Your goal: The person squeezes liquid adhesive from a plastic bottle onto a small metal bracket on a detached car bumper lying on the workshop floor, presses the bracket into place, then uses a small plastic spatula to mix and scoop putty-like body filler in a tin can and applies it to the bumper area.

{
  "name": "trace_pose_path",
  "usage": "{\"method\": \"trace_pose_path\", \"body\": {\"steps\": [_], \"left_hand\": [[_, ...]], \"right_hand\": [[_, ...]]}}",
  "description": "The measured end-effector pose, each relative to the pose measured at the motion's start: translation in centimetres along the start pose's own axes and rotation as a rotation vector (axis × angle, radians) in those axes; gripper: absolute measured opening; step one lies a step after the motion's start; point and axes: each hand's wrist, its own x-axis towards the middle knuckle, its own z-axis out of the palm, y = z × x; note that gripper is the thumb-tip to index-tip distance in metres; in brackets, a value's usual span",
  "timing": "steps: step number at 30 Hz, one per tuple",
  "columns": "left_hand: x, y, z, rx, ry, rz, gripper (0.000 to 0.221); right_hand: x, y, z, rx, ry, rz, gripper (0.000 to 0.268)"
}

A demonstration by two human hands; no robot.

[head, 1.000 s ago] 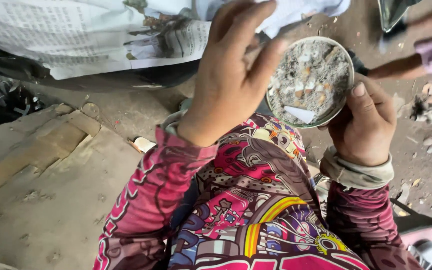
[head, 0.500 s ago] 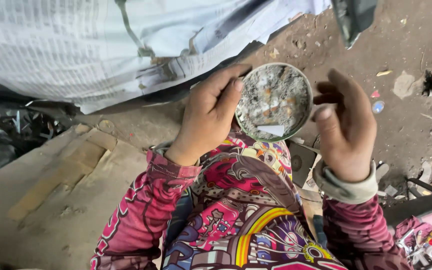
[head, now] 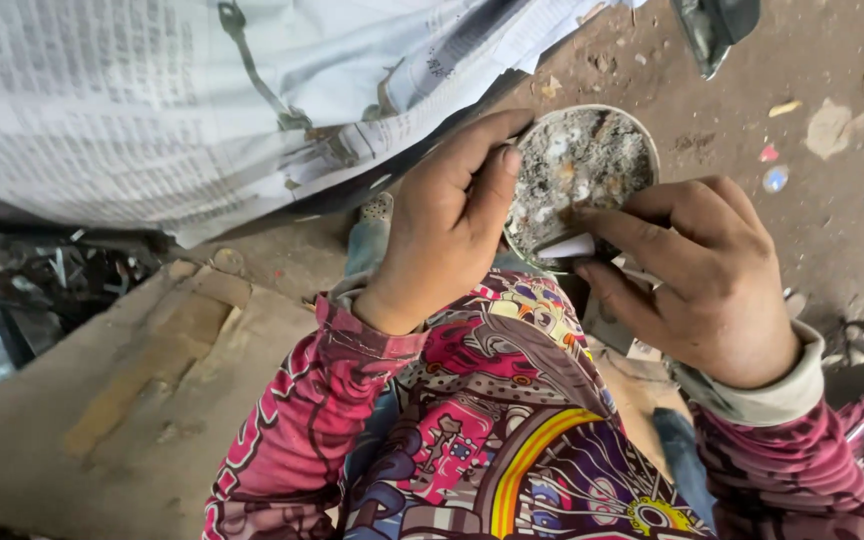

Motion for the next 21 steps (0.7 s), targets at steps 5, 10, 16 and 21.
{"method": "trace_pose_path", "body": {"steps": [5, 10, 16, 21], "left_hand": [[1.9, 0.7, -2.4, -0.009, -0.169, -0.11, 0.029], [3.0, -1.3, -3.3, -0.027, -0.178, 0.115, 0.023], [5.0, -0.7, -2.9, -0.097, -0.217, 0.011, 0.029], [5.8, -1.2, -2.6, -0.087, -0.169, 0.081, 0.028]], "right_hand": [[0.1, -1.4, 1.0, -0.011, -0.036, 0.051, 0.035], [0.8, -4.1, 1.0, 0.004, 0.186, 0.227, 0.023], [0.1, -3.1, 3.0, 0.214, 0.565, 0.343, 0.023], [1.2, -2.0, 3.9, 0.047, 0.701, 0.335, 0.021]]}}
